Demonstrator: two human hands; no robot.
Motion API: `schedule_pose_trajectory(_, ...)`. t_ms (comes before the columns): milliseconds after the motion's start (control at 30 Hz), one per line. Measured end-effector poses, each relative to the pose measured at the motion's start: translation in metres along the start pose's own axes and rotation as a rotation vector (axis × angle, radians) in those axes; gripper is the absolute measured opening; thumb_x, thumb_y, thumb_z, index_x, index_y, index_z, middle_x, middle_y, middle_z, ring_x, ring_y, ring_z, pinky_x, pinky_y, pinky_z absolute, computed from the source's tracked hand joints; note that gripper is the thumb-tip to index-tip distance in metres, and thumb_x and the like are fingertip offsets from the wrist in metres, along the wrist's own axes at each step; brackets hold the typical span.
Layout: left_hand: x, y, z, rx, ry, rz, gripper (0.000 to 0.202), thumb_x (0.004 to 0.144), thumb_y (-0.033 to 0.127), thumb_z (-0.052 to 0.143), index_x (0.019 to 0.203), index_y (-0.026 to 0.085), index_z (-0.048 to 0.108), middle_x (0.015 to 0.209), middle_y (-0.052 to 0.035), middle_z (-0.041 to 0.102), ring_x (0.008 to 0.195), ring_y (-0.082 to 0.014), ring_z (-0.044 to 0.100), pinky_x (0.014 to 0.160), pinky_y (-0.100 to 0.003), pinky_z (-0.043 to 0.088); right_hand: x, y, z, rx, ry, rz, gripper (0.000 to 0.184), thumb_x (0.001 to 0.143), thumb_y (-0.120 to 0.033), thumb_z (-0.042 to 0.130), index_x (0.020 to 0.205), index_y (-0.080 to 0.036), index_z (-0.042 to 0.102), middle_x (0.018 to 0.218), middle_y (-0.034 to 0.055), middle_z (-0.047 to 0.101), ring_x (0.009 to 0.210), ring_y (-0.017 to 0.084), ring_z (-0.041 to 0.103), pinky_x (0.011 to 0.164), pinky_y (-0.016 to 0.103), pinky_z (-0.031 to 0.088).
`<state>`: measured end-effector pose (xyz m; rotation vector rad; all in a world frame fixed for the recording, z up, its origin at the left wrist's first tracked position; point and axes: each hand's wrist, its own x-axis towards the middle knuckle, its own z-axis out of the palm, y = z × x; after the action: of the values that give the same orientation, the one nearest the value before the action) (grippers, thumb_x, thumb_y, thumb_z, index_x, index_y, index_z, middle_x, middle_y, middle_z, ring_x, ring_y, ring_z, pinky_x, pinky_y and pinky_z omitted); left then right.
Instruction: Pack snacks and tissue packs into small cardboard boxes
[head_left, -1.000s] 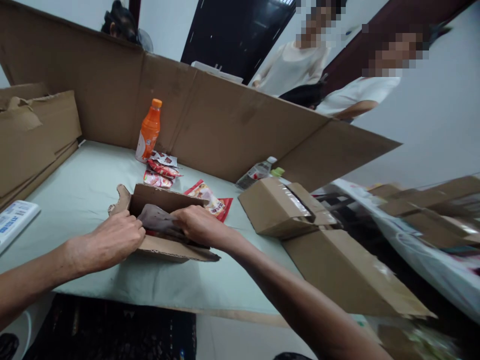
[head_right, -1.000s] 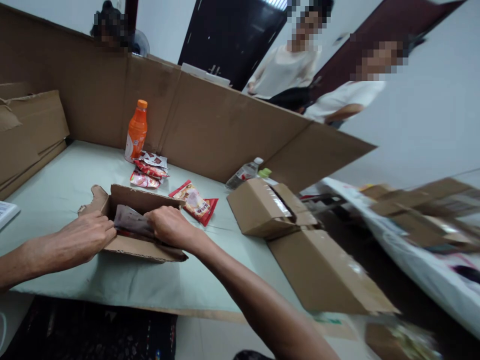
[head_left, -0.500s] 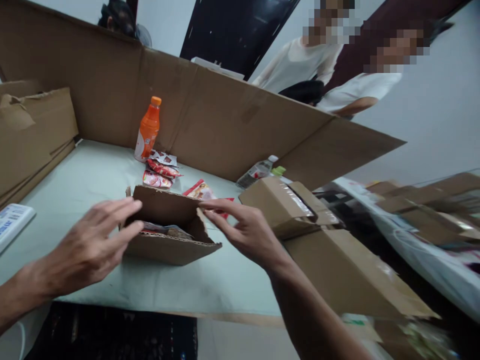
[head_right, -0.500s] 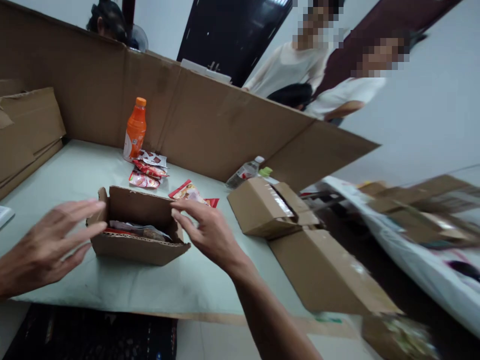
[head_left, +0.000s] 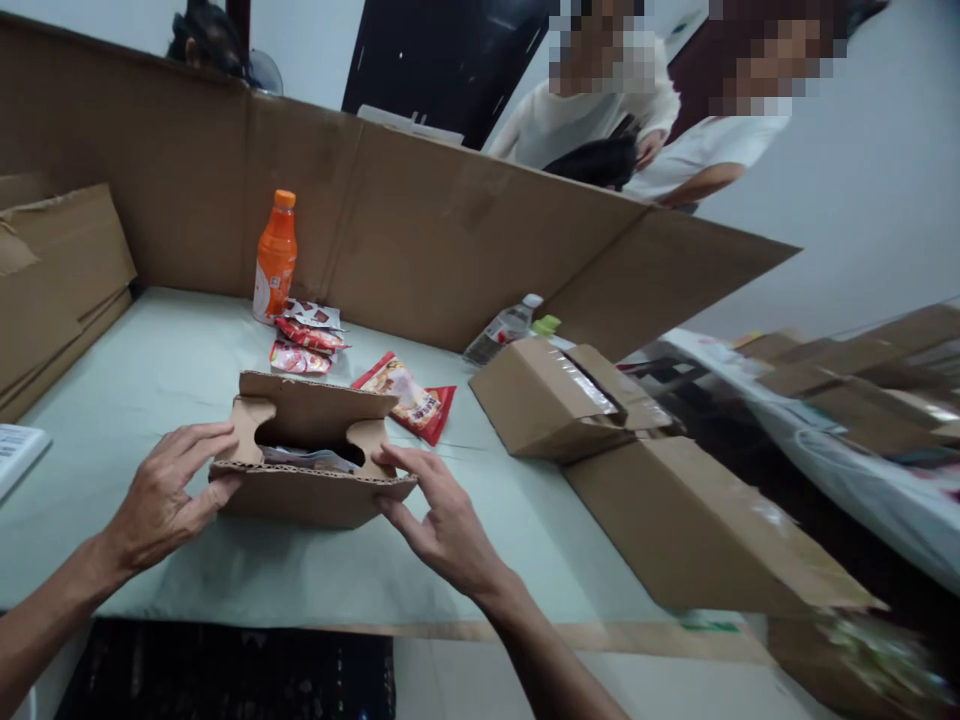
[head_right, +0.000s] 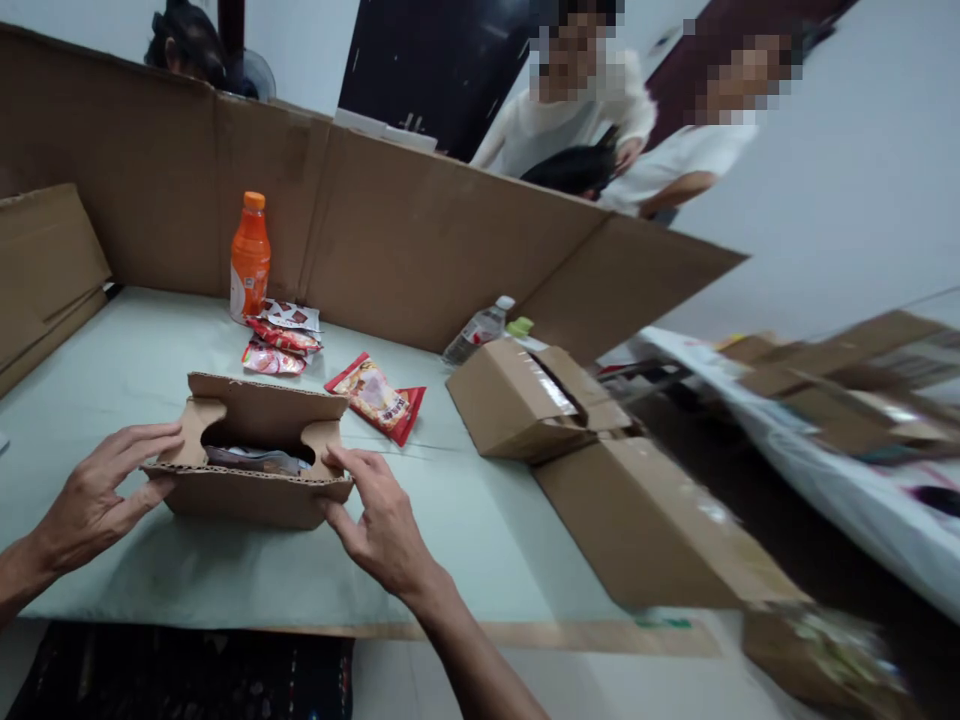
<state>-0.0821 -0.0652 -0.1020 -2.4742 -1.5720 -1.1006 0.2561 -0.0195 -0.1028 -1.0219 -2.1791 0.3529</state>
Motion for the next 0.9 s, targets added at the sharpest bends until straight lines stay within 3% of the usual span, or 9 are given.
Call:
schedule_pose_trajectory(100,0.01,0.005,-0.005,0.019,-0.009,-0.043,0.025,0.104,0.033,0.051,0.118,0.017,0.065,0.121,-0.0117,0.071,0.111,-0.0253,0.069,0.098,-0.041,0.057,0.022,0.005,-0.018,-0.024,0.056,-0.02,0.055,0.097,-0.041,0.063,0.149,-0.025,0.053,0.144,0.0149,0.065,0.134,0.032,0.06,0.11,0.052,0.05)
schedule_pose_trajectory(200,0.015,0.008,-0.001,0.002,0.04,-0.162,0.041,0.1,0.034,0.055,0.138,0.018,0.054,0.12,-0.0106,0.068,0.105,-0.0234,0.07,0.095,-0.04,0.06,0.049,0.011,-0.021,-0.03,0.115,-0.017,0.063,0.098,-0.05,0.06,0.153,-0.022,0.049,0.156,0.0178,0.054,0.148,0.035,0.047,0.119,0.057,0.039)
schedule_pose_trajectory(300,0.016,0.008,0.006,-0.01,0.091,-0.234,0.061,0.097,0.035,0.056,0.154,0.02,0.039,0.142,-0.0162,0.054,0.117,-0.0262,0.066,0.097,-0.042,0.061,0.057,0.015,-0.01,0.01,-0.139,-0.081,0.054,0.1,-0.052,0.056,0.145,-0.022,0.058,0.149,0.0169,0.062,0.14,0.034,0.055,0.114,0.056,0.044)
schedule_pose_trajectory(367,0.017,0.007,0.009,-0.031,0.031,-0.232,0.059,0.099,0.037,0.051,0.154,0.021,0.041,0.155,-0.0178,0.043,0.134,-0.0308,0.057,0.106,-0.047,0.057,0.048,0.018,-0.004,0.026,-0.282,-0.143,0.048,0.102,-0.05,0.055,0.142,-0.024,0.061,0.148,0.0146,0.063,0.141,0.033,0.055,0.114,0.056,0.043)
schedule_pose_trajectory(533,0.025,-0.002,0.006,-0.126,-0.201,-0.255,0.05,0.1,0.045,0.042,0.137,0.019,0.063,0.154,-0.0151,0.049,0.145,-0.0343,0.049,0.119,-0.049,0.046,0.034,0.036,-0.01,-0.006,-0.239,-0.152,0.071,0.099,-0.057,0.061,0.161,-0.03,0.039,0.164,0.015,0.044,0.153,0.034,0.039,0.122,0.059,0.035)
schedule_pose_trajectory(633,0.024,-0.013,0.006,-0.12,-0.163,-0.241,0.049,0.099,0.05,0.046,0.133,0.022,0.067,0.152,-0.0134,0.051,0.141,-0.0354,0.052,0.115,-0.05,0.05,0.047,0.04,-0.008,0.034,-0.326,-0.152,0.093,0.084,-0.068,0.074,0.162,-0.031,0.039,0.173,0.0142,0.026,0.158,0.037,0.026,0.125,0.061,0.029)
schedule_pose_trajectory(733,0.016,-0.029,0.008,-0.07,-0.108,-0.203,0.042,0.101,0.047,0.046,0.132,0.027,0.065,0.153,-0.009,0.05,0.14,-0.0367,0.053,0.112,-0.054,0.052,0.062,0.034,0.003,0.069,-0.451,-0.189,0.108,0.07,-0.073,0.083,0.16,-0.03,0.043,0.174,0.0159,0.022,0.16,0.039,0.02,0.125,0.063,0.025)
schedule_pose_trajectory(800,0.011,-0.038,0.009,-0.03,-0.128,-0.168,0.039,0.102,0.044,0.048,0.136,0.032,0.061,0.157,-0.0057,0.047,0.142,-0.0373,0.051,0.113,-0.055,0.051,0.065,0.027,0.008,0.048,-0.459,-0.2,0.107,0.071,-0.071,0.084,0.16,-0.029,0.043,0.175,0.0166,0.021,0.16,0.037,0.02,0.125,0.062,0.024)
schedule_pose_trajectory(900,0.01,-0.04,0.014,-0.002,-0.131,-0.132,0.039,0.103,0.04,0.047,0.141,0.037,0.054,0.16,-0.0035,0.043,0.144,-0.0376,0.048,0.117,-0.059,0.047,0.056,0.018,0.004,0.005,-0.421,-0.217,0.087,0.082,-0.063,0.079,0.157,-0.031,0.049,0.174,0.0152,0.024,0.158,0.035,0.025,0.124,0.06,0.028)
